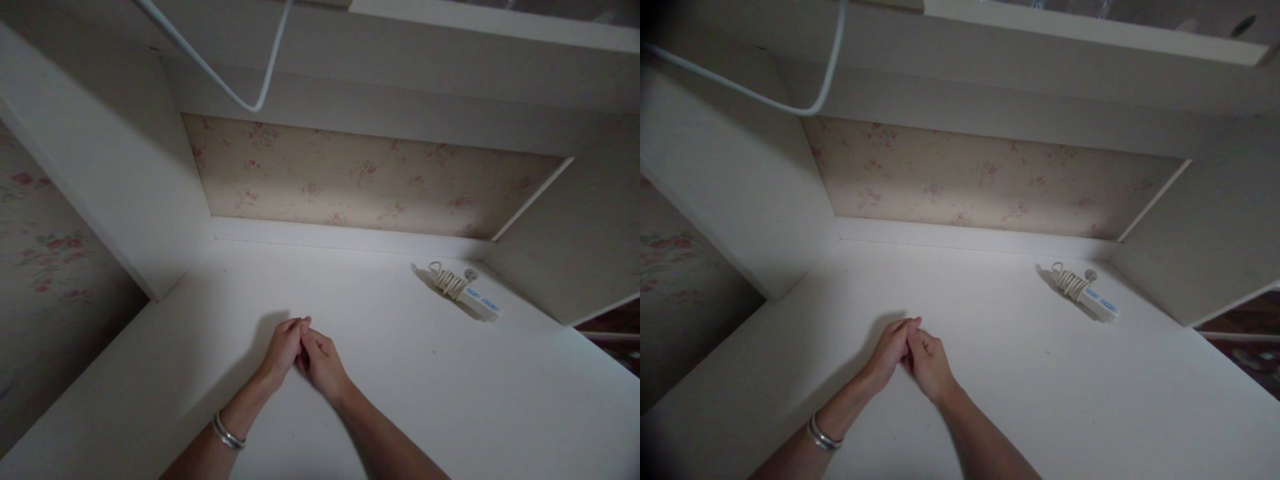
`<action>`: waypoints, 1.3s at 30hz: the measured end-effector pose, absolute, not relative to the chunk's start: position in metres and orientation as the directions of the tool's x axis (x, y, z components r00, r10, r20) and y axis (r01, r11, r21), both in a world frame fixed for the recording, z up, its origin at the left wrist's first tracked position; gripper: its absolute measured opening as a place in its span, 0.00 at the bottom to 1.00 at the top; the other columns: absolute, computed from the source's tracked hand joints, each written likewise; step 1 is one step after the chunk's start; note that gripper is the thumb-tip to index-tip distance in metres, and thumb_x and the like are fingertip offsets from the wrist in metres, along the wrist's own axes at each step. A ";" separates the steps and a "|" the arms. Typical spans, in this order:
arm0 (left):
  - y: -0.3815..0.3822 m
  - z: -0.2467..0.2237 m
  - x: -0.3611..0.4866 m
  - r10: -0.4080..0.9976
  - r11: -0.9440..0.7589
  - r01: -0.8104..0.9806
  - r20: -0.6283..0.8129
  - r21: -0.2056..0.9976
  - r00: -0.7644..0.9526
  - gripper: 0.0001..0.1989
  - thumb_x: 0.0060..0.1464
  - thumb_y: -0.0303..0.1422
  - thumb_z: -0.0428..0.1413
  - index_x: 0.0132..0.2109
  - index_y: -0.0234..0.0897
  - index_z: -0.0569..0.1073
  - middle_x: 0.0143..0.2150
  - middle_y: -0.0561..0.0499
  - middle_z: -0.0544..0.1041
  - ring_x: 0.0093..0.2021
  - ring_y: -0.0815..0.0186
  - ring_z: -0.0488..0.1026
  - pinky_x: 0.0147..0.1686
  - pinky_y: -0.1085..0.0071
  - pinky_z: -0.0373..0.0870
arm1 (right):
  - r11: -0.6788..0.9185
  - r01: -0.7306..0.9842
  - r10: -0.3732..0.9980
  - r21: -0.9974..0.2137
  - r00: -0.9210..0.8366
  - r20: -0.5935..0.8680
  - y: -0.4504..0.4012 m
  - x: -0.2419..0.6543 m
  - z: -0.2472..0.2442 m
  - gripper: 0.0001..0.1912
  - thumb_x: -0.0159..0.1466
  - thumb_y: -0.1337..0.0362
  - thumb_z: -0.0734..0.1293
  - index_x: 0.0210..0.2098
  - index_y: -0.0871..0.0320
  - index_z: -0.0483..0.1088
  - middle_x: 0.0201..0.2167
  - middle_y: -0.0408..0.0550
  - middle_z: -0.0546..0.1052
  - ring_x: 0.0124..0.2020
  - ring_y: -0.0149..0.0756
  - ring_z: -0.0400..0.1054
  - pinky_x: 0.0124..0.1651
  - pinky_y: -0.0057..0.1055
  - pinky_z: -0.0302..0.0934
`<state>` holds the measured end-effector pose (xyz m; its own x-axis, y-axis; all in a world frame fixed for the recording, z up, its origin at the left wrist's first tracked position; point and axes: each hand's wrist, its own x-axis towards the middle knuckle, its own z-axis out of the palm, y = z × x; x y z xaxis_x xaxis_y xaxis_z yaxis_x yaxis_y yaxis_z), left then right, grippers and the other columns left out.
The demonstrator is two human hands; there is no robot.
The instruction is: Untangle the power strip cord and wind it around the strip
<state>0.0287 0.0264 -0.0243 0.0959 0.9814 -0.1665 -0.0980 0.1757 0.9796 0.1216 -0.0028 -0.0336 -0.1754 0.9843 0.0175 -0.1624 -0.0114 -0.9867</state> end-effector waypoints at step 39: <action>0.026 -0.022 0.028 0.976 0.198 -0.077 -0.190 0.977 0.107 0.21 0.45 0.48 0.57 0.22 0.36 0.62 0.16 0.60 0.57 0.18 0.73 0.54 0.18 0.75 0.49 | 0.001 -0.097 0.983 -0.995 -0.184 0.019 -0.005 0.122 -0.028 0.28 0.64 0.41 0.54 0.21 0.57 0.59 0.12 0.36 0.59 0.15 0.25 0.48 0.19 0.26 0.42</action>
